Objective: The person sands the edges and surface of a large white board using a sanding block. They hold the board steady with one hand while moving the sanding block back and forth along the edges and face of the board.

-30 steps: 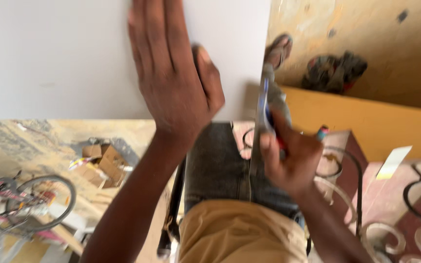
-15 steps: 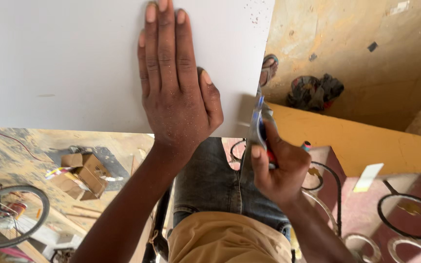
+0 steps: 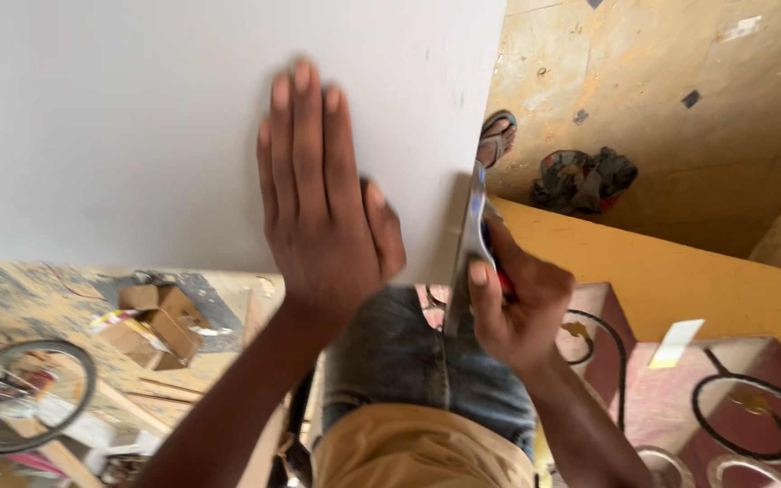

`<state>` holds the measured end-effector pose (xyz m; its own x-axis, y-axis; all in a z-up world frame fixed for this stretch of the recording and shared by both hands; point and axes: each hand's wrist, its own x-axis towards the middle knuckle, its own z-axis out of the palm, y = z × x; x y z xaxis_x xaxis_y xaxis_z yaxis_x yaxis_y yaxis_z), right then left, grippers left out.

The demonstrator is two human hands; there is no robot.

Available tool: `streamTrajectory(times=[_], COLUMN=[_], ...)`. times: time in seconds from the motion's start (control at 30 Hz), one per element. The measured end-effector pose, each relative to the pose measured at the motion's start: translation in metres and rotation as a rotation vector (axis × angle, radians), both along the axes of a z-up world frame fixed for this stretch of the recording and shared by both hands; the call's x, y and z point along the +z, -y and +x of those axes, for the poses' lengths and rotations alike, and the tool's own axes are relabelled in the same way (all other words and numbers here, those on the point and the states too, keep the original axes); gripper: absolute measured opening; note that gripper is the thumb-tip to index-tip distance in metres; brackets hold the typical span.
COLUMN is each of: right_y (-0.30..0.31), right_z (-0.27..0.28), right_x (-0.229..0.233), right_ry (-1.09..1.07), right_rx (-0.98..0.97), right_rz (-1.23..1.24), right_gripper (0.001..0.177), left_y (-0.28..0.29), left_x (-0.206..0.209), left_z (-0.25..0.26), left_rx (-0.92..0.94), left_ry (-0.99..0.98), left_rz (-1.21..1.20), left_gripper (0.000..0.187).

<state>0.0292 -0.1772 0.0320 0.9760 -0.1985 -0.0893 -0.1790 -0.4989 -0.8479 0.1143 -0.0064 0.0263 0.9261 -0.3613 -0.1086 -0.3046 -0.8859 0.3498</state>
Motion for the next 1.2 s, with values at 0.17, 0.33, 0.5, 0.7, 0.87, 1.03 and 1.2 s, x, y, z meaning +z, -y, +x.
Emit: streamTrajectory(times=[0.17, 0.33, 0.5, 0.7, 0.87, 1.03, 1.2], right_y=[0.028, 0.050, 0.055, 0.087, 0.088, 0.078, 0.061], right_z=[0.067, 0.122, 0.084, 0.020, -0.040, -0.070, -0.085], right_x=[-0.024, -0.042, -0.032, -0.069, -0.082, -0.073, -0.068], right_ry=[-0.044, 0.135, -0.015, -0.080, -0.208, -0.329, -0.328], right_rx=[-0.054, -0.063, -0.305, -0.334, -0.452, -0.510, -0.463], right_rz=[0.099, 0.263, 0.621, 0.349, 0.319, 0.366, 0.412], right_gripper=[0.042, 0.049, 0.049, 0.055, 0.066, 0.062, 0.060], left_y=[0.002, 0.001, -0.018, -0.011, -0.002, -0.018, -0.035], left_x=[0.000, 0.005, 0.008, -0.007, 0.015, 0.033, 0.019], left_z=[0.000, 0.001, -0.019, -0.076, -0.121, -0.136, -0.138], left_rx=[-0.012, -0.025, -0.258, -0.602, -0.928, -0.851, -0.577], left_ry=[0.015, -0.008, -0.075, -0.205, -0.659, -0.484, 0.007], left_rz=[0.001, 0.031, 0.072, 0.048, -0.428, -0.466, -0.342], left_gripper=[0.059, 0.059, 0.067, 0.068, 0.064, 0.039, 0.033])
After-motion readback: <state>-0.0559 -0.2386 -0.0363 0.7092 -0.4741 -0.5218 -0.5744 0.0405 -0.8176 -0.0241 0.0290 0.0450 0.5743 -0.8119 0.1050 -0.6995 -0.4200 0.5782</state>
